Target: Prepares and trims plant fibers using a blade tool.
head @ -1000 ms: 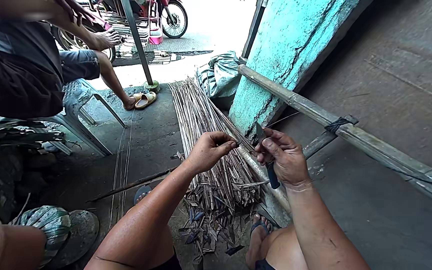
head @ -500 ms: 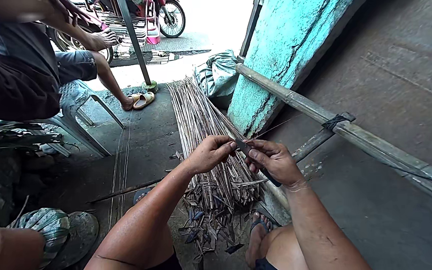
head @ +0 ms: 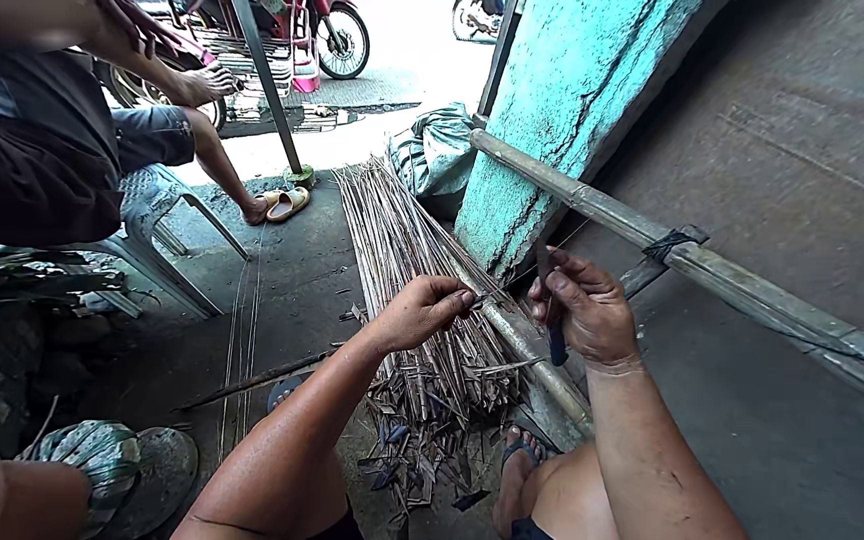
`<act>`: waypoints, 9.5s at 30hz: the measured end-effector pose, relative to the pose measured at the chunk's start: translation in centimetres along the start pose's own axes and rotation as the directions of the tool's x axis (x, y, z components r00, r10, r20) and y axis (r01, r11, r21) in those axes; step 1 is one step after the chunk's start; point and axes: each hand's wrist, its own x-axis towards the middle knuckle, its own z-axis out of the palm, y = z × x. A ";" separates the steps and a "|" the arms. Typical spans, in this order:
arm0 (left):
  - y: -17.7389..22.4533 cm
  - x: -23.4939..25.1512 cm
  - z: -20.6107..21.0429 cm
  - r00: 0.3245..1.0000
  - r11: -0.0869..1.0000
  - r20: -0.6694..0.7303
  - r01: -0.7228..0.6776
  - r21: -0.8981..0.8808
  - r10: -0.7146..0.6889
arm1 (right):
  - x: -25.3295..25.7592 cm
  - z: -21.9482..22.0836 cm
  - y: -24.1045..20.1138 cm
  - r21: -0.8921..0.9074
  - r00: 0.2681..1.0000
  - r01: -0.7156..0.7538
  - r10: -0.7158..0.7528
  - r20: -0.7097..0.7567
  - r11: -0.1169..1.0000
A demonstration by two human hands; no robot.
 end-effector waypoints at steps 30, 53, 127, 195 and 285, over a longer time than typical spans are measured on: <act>-0.7 0.0 -1.0 0.983 0.948 0.163 0.134 -0.288 -0.090 | -1.1 2.5 2.4 -0.051 0.909 -0.284 0.286 0.304 0.958; 0.1 -0.3 -1.5 0.993 0.936 0.092 0.096 -0.338 -0.069 | -0.3 0.3 2.4 -0.124 0.997 0.031 -0.022 0.078 0.992; -0.1 -0.4 -1.2 0.995 0.982 0.092 0.047 -0.183 -0.030 | -0.5 2.5 2.9 -0.100 0.916 -0.242 0.261 0.303 0.965; 0.3 -0.4 0.2 0.989 0.997 -0.132 -0.067 0.026 0.070 | 0.5 -0.6 -0.5 -0.013 0.987 0.126 -0.127 -0.097 0.992; -1.4 -0.2 1.1 0.952 0.934 -0.237 -0.104 0.342 0.193 | 0.3 0.6 -0.4 0.004 0.968 -0.202 0.200 -0.152 0.979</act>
